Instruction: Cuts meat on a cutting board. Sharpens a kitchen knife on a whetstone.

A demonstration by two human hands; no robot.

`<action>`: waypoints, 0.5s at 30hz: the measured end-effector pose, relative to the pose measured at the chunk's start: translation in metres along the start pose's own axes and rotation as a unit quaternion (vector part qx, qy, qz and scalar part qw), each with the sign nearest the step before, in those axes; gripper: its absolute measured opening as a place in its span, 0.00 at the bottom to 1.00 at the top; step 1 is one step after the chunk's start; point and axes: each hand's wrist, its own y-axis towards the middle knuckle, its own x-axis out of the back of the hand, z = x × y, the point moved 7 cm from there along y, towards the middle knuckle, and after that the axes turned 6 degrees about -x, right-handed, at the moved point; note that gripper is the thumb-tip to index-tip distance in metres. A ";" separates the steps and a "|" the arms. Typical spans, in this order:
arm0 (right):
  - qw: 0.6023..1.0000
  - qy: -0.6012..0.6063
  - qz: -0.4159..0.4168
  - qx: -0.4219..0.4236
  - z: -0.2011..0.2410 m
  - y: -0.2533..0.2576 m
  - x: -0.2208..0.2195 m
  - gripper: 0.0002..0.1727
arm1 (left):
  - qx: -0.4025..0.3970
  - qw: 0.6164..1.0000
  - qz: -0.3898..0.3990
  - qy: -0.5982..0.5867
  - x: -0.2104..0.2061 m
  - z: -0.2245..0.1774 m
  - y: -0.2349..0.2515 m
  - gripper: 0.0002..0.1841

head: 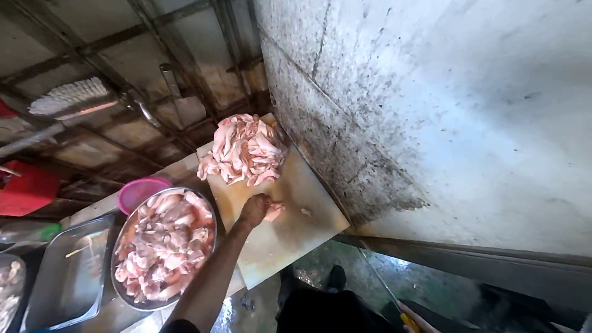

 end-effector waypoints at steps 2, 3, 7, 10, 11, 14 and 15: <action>1.000 0.006 -0.012 -0.010 -0.002 -0.003 0.003 0.26 | 0.033 0.998 -0.038 -0.049 0.005 0.016 -0.006 0.07; 1.000 0.007 -0.015 -0.014 -0.002 -0.005 0.004 0.26 | 0.049 0.996 -0.046 -0.063 0.005 0.023 -0.010 0.06; 1.000 0.002 -0.013 -0.022 0.001 -0.012 0.000 0.26 | 0.064 0.986 -0.089 -0.122 0.010 0.030 -0.021 0.06; 1.000 -0.007 -0.002 -0.012 0.007 -0.014 -0.004 0.26 | 0.053 0.979 -0.115 -0.162 0.018 0.022 -0.028 0.08; 1.000 -0.008 0.000 -0.008 0.009 -0.013 -0.005 0.26 | 0.038 0.981 -0.103 -0.160 0.017 0.019 -0.030 0.10; 1.000 -0.016 0.004 -0.001 0.015 -0.009 -0.006 0.26 | 0.034 0.998 -0.041 -0.037 0.001 0.016 -0.035 0.20; 1.000 -0.017 0.003 0.003 0.018 -0.007 -0.006 0.26 | 0.035 0.999 -0.035 -0.010 -0.006 0.014 -0.037 0.19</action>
